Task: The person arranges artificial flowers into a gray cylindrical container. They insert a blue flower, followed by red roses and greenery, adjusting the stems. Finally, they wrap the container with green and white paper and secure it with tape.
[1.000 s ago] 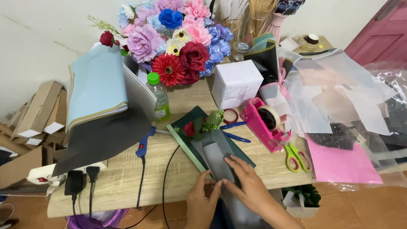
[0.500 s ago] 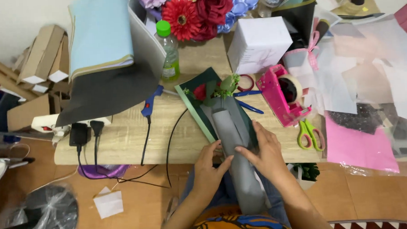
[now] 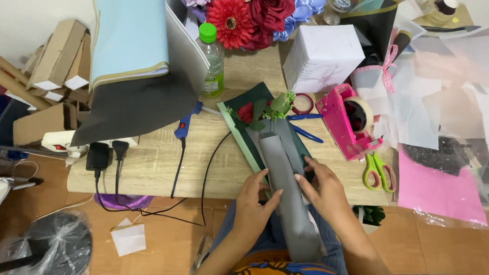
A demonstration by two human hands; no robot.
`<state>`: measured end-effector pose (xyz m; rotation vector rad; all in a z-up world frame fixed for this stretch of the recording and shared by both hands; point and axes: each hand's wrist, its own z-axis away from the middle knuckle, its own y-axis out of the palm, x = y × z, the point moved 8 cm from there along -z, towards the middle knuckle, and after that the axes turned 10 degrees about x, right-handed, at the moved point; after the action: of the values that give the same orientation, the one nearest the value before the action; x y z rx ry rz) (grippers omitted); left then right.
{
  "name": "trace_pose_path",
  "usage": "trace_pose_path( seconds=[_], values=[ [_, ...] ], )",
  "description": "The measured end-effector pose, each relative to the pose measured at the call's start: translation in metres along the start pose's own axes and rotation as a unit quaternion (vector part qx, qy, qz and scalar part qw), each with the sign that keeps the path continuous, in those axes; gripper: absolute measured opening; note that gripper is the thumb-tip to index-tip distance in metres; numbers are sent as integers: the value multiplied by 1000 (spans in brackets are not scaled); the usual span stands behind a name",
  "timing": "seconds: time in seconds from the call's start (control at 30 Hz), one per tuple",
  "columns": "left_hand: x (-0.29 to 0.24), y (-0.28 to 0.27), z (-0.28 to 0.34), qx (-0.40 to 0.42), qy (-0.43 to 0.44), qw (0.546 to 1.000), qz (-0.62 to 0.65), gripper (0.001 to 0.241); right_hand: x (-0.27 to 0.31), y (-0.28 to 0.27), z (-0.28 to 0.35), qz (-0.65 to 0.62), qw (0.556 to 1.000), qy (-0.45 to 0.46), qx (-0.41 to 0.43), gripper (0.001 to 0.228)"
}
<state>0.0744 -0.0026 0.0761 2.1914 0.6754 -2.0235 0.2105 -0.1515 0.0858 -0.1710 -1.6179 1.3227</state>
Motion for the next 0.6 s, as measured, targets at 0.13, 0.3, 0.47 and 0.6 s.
trace_pose_path(
  seconds=[0.13,0.3,0.47,0.6],
  values=[
    [3,-1,-1,-7,-3,1000,-15,54,-14,7,-5,-71,997,15,27,67],
    [4,-2,-2,2,-21,1000,-12,54,-20,8,-6,-103,993,35,45,63],
    [-1,-5,-3,-13,10,1000,-18,52,-31,18,-5,-273,961,27,27,62],
    [8,-3,-5,-18,-2,999,-34,57,-14,17,3,-270,963,17,-8,56]
  ],
)
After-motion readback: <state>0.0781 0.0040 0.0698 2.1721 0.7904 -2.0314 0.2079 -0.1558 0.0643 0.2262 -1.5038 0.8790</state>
